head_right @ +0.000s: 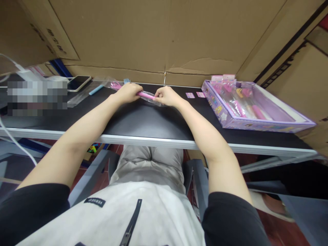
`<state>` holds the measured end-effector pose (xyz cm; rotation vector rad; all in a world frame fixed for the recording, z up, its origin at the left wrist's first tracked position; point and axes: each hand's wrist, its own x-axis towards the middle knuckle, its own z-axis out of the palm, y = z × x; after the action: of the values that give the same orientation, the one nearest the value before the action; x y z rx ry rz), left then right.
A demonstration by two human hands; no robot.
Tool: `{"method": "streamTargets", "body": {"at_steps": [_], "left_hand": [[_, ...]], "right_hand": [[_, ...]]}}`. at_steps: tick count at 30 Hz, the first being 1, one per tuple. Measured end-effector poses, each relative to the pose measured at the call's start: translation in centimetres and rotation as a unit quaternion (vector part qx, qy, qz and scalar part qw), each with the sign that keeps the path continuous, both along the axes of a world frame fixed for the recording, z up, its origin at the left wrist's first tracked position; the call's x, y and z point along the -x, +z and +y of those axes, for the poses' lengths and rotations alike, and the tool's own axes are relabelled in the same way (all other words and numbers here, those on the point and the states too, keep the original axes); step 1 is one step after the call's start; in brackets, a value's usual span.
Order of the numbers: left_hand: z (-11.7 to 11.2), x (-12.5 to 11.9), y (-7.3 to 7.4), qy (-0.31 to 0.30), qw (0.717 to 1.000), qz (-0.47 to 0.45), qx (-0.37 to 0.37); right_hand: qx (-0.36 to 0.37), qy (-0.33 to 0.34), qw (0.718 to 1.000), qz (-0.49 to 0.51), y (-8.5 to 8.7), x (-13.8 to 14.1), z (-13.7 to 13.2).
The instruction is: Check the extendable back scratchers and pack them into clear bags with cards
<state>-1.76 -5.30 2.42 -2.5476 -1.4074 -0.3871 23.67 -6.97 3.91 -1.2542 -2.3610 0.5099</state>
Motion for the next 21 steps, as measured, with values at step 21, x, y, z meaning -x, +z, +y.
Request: {"method": "streamTargets", "body": {"at_steps": [21], "left_hand": [[-0.6, -0.6, 0.2, 0.01, 0.997, -0.01, -0.077]], "right_hand": [[0.089, 0.089, 0.986, 0.112, 0.6, 2.2, -2.6]]}}
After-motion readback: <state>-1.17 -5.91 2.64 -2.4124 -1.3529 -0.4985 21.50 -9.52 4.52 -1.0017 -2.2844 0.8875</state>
